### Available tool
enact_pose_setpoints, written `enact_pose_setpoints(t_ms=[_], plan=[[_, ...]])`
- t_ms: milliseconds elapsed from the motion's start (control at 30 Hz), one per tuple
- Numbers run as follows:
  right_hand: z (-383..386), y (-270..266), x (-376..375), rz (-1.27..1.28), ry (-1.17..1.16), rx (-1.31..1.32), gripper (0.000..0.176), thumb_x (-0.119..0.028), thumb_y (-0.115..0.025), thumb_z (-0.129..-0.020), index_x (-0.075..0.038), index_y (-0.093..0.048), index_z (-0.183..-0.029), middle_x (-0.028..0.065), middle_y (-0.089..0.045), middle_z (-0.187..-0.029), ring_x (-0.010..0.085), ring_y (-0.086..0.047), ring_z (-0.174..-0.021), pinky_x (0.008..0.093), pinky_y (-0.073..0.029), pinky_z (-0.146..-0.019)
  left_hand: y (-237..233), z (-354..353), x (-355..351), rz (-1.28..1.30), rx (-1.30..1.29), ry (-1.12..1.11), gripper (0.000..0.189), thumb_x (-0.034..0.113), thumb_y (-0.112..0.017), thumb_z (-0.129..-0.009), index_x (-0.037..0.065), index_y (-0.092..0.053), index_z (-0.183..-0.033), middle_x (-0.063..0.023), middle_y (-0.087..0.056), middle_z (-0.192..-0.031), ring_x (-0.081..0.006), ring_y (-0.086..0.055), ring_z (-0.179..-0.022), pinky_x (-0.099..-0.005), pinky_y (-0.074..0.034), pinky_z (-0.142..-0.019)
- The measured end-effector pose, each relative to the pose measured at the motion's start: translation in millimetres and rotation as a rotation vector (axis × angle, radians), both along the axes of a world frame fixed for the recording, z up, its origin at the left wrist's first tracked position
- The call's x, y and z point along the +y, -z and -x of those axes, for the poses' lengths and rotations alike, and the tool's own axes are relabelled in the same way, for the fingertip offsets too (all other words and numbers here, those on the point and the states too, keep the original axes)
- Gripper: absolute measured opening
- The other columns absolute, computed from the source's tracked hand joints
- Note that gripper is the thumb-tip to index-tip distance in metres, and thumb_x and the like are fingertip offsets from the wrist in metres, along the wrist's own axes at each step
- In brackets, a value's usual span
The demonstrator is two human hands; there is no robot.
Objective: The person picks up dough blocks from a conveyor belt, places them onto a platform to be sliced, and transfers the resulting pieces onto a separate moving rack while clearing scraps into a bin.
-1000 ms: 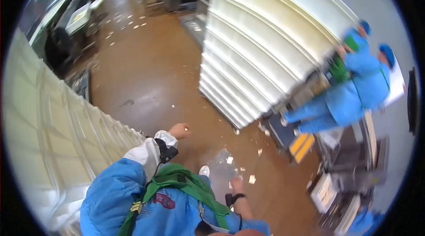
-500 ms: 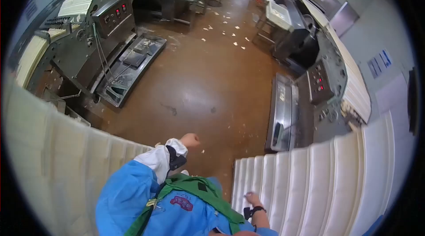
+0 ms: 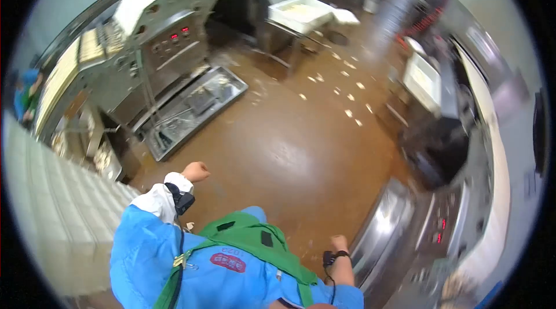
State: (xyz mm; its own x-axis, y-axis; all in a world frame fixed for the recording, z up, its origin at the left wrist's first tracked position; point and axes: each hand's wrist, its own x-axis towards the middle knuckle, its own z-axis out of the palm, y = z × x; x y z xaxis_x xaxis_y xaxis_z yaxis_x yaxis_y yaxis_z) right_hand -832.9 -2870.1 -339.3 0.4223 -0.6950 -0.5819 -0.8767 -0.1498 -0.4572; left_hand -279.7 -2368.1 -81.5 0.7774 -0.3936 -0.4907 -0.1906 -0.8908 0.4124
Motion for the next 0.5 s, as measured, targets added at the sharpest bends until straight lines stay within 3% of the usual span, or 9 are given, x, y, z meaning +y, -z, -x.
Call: enact_pose_setpoints(t_ms=[33,100,133,200,300,333,400,433,500], plan=[[-65.3,-80.0,-49.7,0.170,-0.031,0.001,0.030,-0.030,-0.076,-0.083,-0.002,-0.078,-0.094,0.0219,-0.076,-0.096,0.0335,-0.075,-0.094,0.0441,-0.057,-0.078,-4.9,-9.0,-19.2,-0.013,0.030,-0.049,0.039,0.035,-0.074,-0.081,0.007,-0.077,-0.106,-0.0182,-0.076,-0.102,-0.0335,-0.072,-0.101,-0.0419,-0.057,-0.089],[-161.5,-111.8,-162.5,0.131,0.085,-0.182,0.029,-0.019,-0.073,-0.087,-0.002,-0.073,-0.111,0.0176,-0.076,-0.105,0.0279,-0.073,-0.094,0.0393,-0.057,-0.082,16.0,-44.7,-58.2,0.004,0.083,-0.078,0.038,0.036,-0.074,-0.080,0.008,-0.078,-0.106,-0.0175,-0.076,-0.103,-0.0337,-0.072,-0.101,-0.0426,-0.056,-0.090],[-194.7,-109.9,-211.1,0.259,-0.025,-0.400,0.028,-0.012,-0.069,-0.088,0.001,-0.069,-0.113,0.0124,-0.075,-0.099,0.0223,-0.070,-0.085,0.0364,-0.057,-0.076,26.3,-64.2,-83.5,-0.017,0.081,-0.081,0.038,0.036,-0.073,-0.080,0.008,-0.078,-0.105,-0.0180,-0.076,-0.102,-0.0339,-0.072,-0.101,-0.0430,-0.056,-0.090],[-263.8,-160.3,-265.7,0.129,0.141,-0.474,0.025,-0.009,-0.067,-0.090,0.002,-0.068,-0.112,0.0114,-0.074,-0.096,0.0217,-0.069,-0.082,0.0359,-0.056,-0.073,44.3,-113.2,-159.5,-0.053,0.076,-0.046,0.037,0.036,-0.072,-0.080,0.008,-0.078,-0.104,-0.0189,-0.076,-0.102,-0.0343,-0.072,-0.102,-0.0438,-0.056,-0.091],[-267.4,-76.9,-362.8,0.332,0.042,-0.335,0.021,-0.011,-0.065,-0.091,0.001,-0.069,-0.108,0.0101,-0.072,-0.091,0.0201,-0.067,-0.078,0.0365,-0.055,-0.069,88.9,-198.4,-314.6,-0.056,0.085,0.138,0.035,0.033,-0.068,-0.079,0.005,-0.078,-0.098,-0.0229,-0.074,-0.101,-0.0378,-0.072,-0.099,-0.0477,-0.057,-0.087],[-275.3,-96.1,-362.9,0.260,0.035,-0.199,0.021,-0.016,-0.064,-0.091,0.000,-0.070,-0.103,0.0114,-0.071,-0.087,0.0231,-0.067,-0.073,0.0393,-0.055,-0.065,85.4,-236.4,-385.3,-0.037,0.131,0.181,0.034,0.032,-0.067,-0.079,0.004,-0.077,-0.096,-0.0239,-0.074,-0.101,-0.0391,-0.072,-0.098,-0.0491,-0.057,-0.085],[-241.1,-68.5,-386.7,0.505,-0.973,0.421,0.030,-0.029,-0.075,-0.085,-0.003,-0.073,-0.100,0.0232,-0.073,-0.099,0.0369,-0.070,-0.093,0.0456,-0.056,-0.075,8.2,-279.3,-530.0,-0.011,0.122,0.288,0.033,0.025,-0.064,-0.080,0.005,-0.076,-0.104,-0.0237,-0.074,-0.106,-0.0402,-0.071,-0.102,-0.0514,-0.056,-0.087],[-254.5,-65.9,-395.7,0.424,-1.171,0.462,0.030,-0.029,-0.075,-0.085,-0.003,-0.073,-0.100,0.0230,-0.073,-0.100,0.0371,-0.070,-0.094,0.0457,-0.056,-0.076,31.6,-305.9,-589.2,0.098,-0.003,0.378,0.037,0.032,-0.064,-0.087,0.004,-0.072,-0.110,-0.0230,-0.073,-0.109,-0.0408,-0.070,-0.102,-0.0520,-0.055,-0.087],[-313.9,-66.1,-436.3,0.112,-1.017,0.442,0.030,-0.030,-0.073,-0.086,-0.003,-0.073,-0.100,0.0226,-0.073,-0.100,0.0375,-0.070,-0.094,0.0461,-0.055,-0.077,-8.1,-353.8,-703.8,0.305,-0.042,0.499,0.043,0.028,-0.063,-0.089,0.006,-0.066,-0.127,-0.0219,-0.072,-0.116,-0.0405,-0.068,-0.109,-0.0498,-0.054,-0.094]])
